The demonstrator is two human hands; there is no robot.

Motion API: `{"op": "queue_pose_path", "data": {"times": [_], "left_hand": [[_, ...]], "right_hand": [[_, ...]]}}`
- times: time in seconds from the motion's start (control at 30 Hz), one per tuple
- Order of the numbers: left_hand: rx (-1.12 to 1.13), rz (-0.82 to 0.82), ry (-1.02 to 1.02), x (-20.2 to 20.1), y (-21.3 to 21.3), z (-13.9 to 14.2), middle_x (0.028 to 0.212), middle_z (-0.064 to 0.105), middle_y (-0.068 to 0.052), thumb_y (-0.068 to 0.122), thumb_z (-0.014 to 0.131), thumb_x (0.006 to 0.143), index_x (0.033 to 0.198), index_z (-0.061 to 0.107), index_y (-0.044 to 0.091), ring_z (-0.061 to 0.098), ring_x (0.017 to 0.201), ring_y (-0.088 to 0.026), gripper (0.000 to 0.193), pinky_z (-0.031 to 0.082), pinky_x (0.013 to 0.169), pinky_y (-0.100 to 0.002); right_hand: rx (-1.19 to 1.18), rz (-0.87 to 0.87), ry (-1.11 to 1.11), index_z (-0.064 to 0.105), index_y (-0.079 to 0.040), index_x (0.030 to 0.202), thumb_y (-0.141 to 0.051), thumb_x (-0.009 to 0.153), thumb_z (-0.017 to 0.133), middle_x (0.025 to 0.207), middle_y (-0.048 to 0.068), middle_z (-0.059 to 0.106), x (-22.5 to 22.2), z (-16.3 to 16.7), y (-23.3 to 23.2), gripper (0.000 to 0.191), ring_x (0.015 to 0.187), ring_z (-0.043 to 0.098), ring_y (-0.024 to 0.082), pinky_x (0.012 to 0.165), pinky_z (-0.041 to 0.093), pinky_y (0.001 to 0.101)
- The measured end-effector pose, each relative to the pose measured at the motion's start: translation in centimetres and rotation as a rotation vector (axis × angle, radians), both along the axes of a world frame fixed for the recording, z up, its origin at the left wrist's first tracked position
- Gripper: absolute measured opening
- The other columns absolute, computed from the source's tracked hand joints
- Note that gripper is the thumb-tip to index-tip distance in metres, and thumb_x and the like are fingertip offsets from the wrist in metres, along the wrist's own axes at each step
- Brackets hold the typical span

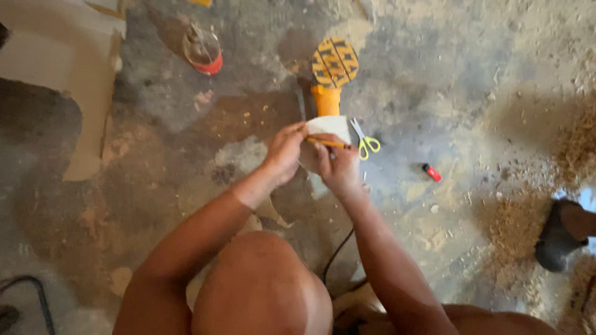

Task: The person sits on the floor and uses a rotary tool to burn a pattern into a circular cardboard piece. They then use scissors to cut a larger piece of cardboard, mark it with a pencil, and burn it with the rotary tool again. The person also uses a lighter to ignite the cardboard.

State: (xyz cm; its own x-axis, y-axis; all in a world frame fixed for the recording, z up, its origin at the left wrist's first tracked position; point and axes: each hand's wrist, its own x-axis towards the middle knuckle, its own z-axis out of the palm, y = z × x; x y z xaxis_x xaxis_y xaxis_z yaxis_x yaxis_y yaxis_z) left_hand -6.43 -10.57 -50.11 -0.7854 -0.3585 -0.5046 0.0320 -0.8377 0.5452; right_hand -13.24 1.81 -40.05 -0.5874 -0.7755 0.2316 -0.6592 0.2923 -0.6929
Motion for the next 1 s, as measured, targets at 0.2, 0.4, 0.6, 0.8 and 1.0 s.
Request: {"op": "queue_pose_path", "data": {"times": [0.2, 0.4, 0.6, 0.8, 1.0], "left_hand": [[-0.096, 0.031, 0.032, -0.1, -1.5, -0.1, 0.101, 0.072, -0.009, 0.007, 0.051, 0.102, 0.111, 0.068, 0.000, 0.069, 0.091, -0.019, 0.021, 0.057, 0.082, -0.035], [-0.100, 0.023, 0.057, 0.1, -1.6, 0.8, 0.105, 0.074, -0.009, 0.014, 0.049, 0.106, 0.115, 0.067, 0.000, 0.070, 0.094, -0.018, 0.024, 0.058, 0.084, -0.034], [-0.112, 0.021, 0.037, -0.2, -2.3, 0.8, 0.110, 0.073, -0.011, 0.013, 0.053, 0.105, 0.124, 0.068, -0.004, 0.070, 0.098, -0.017, 0.029, 0.057, 0.088, -0.033], [-0.314, 0.004, -0.118, 0.4, -3.0, 0.1, 0.112, 0.075, -0.009, 0.012, 0.056, 0.101, 0.127, 0.066, 0.000, 0.069, 0.099, -0.015, 0.030, 0.056, 0.088, -0.030], [-0.420, -0.156, -0.054, 0.8, -1.9, 0.8, 0.112, 0.074, -0.007, 0.004, 0.058, 0.095, 0.126, 0.068, 0.001, 0.067, 0.101, -0.013, 0.033, 0.055, 0.091, -0.029]], "right_hand": [[-0.058, -0.050, -0.206, 0.071, -0.003, 0.117, -0.004, 0.103, 0.058, 0.095, 0.009, 0.073, 0.3, -0.4, 0.3, 0.020, 0.081, 0.067, 0.017, 0.073, 0.056, 0.0306], [0.018, -0.087, -0.340, 0.074, -0.006, 0.113, -0.012, 0.102, 0.058, 0.092, 0.004, 0.075, 0.0, 0.1, 0.7, 0.021, 0.076, 0.071, 0.012, 0.068, 0.057, 0.0292], [-0.069, 0.097, -0.251, 0.072, -0.002, 0.113, -0.016, 0.108, 0.059, 0.096, 0.010, 0.074, -1.4, -1.5, 1.6, 0.020, 0.085, 0.069, 0.017, 0.077, 0.055, 0.0333], [0.190, -0.303, -0.517, 0.070, 0.000, 0.092, -0.031, 0.105, 0.064, 0.078, 0.013, 0.071, -10.0, -4.5, 6.2, 0.034, 0.067, 0.066, 0.019, 0.063, 0.051, 0.0373], [1.028, -0.152, -0.394, 0.076, -0.001, 0.073, -0.046, 0.091, 0.062, 0.064, 0.013, 0.072, -12.3, -5.1, 10.8, 0.050, 0.060, 0.071, 0.024, 0.063, 0.056, 0.0406]]}}
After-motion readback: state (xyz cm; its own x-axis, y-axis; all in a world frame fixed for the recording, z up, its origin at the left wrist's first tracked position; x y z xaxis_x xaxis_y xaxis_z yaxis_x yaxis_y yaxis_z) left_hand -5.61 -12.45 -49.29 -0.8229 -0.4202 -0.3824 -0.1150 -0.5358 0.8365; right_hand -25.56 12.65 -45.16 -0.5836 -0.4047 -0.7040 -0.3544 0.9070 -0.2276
